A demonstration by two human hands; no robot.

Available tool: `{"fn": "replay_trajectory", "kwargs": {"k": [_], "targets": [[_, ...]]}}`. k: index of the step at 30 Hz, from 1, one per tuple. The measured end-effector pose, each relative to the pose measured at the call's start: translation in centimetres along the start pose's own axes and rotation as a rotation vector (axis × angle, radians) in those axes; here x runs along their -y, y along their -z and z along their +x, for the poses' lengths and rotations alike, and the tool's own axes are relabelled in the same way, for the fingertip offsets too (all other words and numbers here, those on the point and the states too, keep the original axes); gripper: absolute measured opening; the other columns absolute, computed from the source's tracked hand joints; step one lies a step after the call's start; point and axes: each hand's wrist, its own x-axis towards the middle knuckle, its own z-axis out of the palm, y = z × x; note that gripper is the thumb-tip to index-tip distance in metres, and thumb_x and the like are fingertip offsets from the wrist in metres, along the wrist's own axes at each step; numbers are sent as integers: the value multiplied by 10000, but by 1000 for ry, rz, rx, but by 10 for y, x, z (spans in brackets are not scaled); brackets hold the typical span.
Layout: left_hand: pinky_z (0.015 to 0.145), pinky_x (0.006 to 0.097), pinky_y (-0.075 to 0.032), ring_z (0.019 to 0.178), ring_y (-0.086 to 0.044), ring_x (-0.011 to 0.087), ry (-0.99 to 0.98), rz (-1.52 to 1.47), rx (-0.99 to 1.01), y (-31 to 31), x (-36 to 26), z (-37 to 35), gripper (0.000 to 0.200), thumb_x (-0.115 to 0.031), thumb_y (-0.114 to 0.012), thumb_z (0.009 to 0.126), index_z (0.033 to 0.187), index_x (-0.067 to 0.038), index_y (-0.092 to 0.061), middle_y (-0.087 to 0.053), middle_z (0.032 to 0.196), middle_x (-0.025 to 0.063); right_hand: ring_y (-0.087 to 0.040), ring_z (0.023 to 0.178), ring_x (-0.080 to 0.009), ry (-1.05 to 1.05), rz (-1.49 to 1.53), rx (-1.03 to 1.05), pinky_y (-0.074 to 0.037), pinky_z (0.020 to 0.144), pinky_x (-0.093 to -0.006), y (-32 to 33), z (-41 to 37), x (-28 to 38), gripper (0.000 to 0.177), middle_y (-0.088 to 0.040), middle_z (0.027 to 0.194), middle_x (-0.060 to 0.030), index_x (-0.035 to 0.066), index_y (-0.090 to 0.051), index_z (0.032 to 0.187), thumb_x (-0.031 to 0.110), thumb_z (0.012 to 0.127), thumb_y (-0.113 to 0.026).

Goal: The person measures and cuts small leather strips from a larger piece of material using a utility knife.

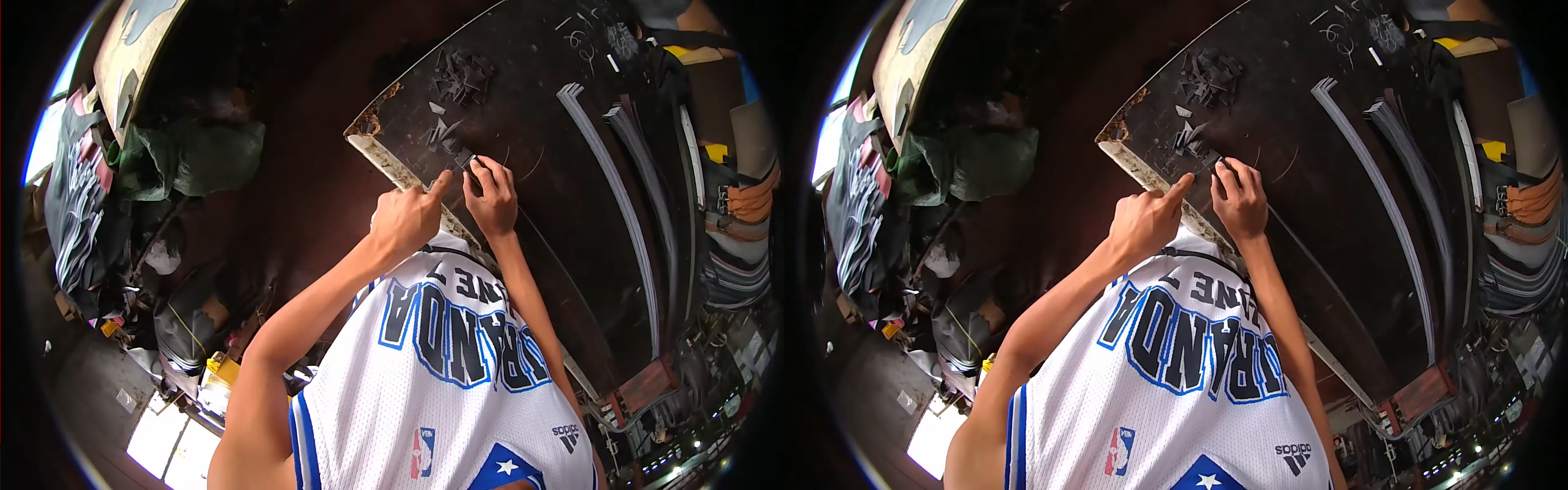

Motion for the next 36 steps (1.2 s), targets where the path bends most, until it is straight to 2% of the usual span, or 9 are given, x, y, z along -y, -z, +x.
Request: {"fn": "replay_trajectory", "kwargs": {"k": [6, 16, 22, 24, 26, 28, 30, 32, 36], "targets": [[460, 435, -490, 521, -632, 341, 7, 54, 72, 4, -14, 4, 503, -149, -583, 876, 1373, -148, -507, -633, 658, 151, -633, 938, -278, -53, 47, 21, -540, 822, -366, -1, -3, 1, 276, -630, 1071, -87, 76, -658, 1034, 62, 768, -731], [463, 410, -499, 515, -632, 316, 5, 136, 177, 19, -26, 17, 560, -120, -611, 829, 1380, -132, -509, -630, 658, 135, -626, 958, -279, -101, 111, 68, -544, 826, -354, 6, -4, 2, 287, -630, 1120, -99, 74, -665, 1080, 54, 796, -705], [459, 433, -506, 506, -625, 335, 97, 206, 295, 22, -44, 18, 680, -106, -606, 824, 1469, -167, -399, -642, 760, 175, -629, 963, -294, -129, 159, 114, -537, 822, -362, 8, -5, 3, 262, -638, 1142, -127, 45, -665, 1048, 40, 791, -714], [517, 433, -545, 584, -662, 333, 149, 211, 444, 26, -47, 21, 735, -106, -580, 782, 1482, -72, -359, -637, 842, 226, -630, 959, -296, -133, 181, 137, -540, 809, -362, 6, -4, 0, 260, -637, 1145, -131, 44, -664, 1048, 40, 793, -714], [508, 423, -545, 566, -658, 314, 160, 203, 456, 23, -49, 22, 751, -98, -582, 772, 1482, -41, -347, -632, 832, 225, -633, 952, -258, -109, 112, 127, -554, 786, -326, 7, -3, 2, 216, -643, 1133, -114, 66, -683, 1044, 74, 828, -690], [506, 416, -547, 604, -660, 287, 108, 219, 436, 19, -53, 29, 749, -92, -585, 764, 1468, 3, -349, -632, 829, 213, -632, 951, -266, -83, 117, 133, -553, 785, -331, 8, -1, 2, 208, -641, 1141, -121, 61, -681, 1039, 69, 831, -683], [501, 400, -545, 658, -655, 260, 45, 215, 329, 8, -42, 20, 758, -81, -593, 755, 1462, 31, -342, -638, 834, 191, -630, 954, -281, -124, 130, 114, -551, 788, -343, 6, -1, 2, 203, -641, 1134, -125, 57, -678, 1031, 59, 828, -677], [460, 418, -502, 506, -610, 303, 10, 108, 118, -9, -27, 10, 752, -68, -608, 793, 1497, -137, -353, -608, 765, 148, -623, 964, -296, -122, 153, 83, -546, 801, -357, 5, 0, 1, 222, -635, 1137, -126, 53, -671, 1032, 52, 811, -688], [420, 386, -486, 466, -583, 258, -31, 58, -6, -30, 2, -2, 677, -94, -639, 836, 1469, -175, -413, -587, 703, 87, -620, 961, -299, -101, 120, 64, -539, 819, -369, 3, -3, 2, 314, -631, 1115, -113, 60, -661, 1042, 41, 736, -726]]}}
